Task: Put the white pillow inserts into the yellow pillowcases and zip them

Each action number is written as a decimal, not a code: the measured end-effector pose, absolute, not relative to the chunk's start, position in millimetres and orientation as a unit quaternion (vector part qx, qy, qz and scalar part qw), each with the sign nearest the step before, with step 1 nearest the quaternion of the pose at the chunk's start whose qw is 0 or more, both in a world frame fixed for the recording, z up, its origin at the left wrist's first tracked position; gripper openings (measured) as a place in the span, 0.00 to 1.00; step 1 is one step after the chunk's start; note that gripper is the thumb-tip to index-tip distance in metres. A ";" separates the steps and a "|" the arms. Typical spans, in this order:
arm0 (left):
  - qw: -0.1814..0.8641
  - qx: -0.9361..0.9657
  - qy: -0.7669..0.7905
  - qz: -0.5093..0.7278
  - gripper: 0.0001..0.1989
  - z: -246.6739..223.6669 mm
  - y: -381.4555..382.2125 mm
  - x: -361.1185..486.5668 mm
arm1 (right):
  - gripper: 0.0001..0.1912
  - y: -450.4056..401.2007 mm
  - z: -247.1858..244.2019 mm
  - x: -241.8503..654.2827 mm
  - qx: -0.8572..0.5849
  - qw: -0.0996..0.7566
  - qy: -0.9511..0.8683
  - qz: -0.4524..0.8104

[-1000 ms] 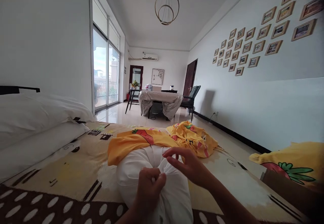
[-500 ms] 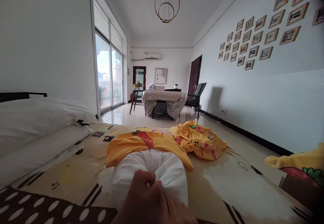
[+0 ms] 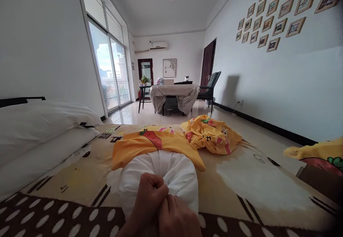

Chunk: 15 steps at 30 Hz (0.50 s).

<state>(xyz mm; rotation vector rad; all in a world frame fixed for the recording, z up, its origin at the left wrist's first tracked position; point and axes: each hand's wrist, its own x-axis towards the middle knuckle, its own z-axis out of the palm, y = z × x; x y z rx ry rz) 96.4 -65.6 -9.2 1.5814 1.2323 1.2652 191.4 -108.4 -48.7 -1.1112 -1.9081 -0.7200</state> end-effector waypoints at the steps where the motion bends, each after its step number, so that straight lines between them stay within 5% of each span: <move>1: 0.371 0.613 0.481 0.504 0.10 -8.9 -65.8 97.2 | 0.09 -106.3 -50.3 190.3 -0.439 0.401 -0.755 -0.277; 15: 0.234 0.799 0.320 0.451 0.18 26.1 -59.8 20.8 | 0.05 -98.5 -17.0 212.6 -0.411 0.443 -0.795 -0.052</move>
